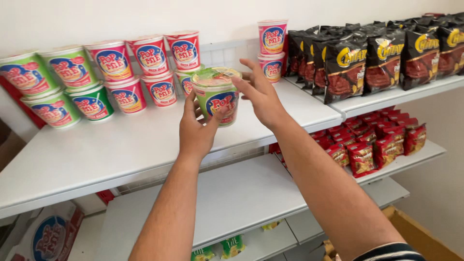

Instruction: The person takes cups of instant noodles from a cardboard box on the floor and places them onto a retail shelf, organizing them by flavor and label orientation.

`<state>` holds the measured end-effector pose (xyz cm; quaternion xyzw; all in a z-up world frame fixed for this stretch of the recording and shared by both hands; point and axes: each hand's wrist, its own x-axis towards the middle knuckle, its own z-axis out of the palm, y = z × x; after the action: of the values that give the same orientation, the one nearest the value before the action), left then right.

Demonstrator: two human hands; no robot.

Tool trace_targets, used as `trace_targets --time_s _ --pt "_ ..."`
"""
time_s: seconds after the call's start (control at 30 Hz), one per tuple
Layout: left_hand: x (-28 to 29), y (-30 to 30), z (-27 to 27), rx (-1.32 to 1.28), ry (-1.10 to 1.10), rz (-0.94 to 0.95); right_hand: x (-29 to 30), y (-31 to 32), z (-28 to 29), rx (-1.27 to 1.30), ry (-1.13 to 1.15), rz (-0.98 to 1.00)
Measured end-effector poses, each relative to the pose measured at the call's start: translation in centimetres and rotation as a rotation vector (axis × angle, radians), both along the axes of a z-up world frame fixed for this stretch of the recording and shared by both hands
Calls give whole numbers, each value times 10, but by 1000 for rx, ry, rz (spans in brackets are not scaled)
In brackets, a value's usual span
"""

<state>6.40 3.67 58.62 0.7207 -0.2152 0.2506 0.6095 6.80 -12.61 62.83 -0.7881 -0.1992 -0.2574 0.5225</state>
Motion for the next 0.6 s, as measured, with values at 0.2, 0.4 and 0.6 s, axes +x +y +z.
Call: trace_targets --time_s 0.2,0.4,0.6 --pt "8 24 6 -101 29 -27 27 22 -41 251 51 426" --pt "18 30 4 -174 40 -137 32 28 -45 320 47 444" --pt "18 31 7 -244 37 -201 31 31 -42 328 38 414"
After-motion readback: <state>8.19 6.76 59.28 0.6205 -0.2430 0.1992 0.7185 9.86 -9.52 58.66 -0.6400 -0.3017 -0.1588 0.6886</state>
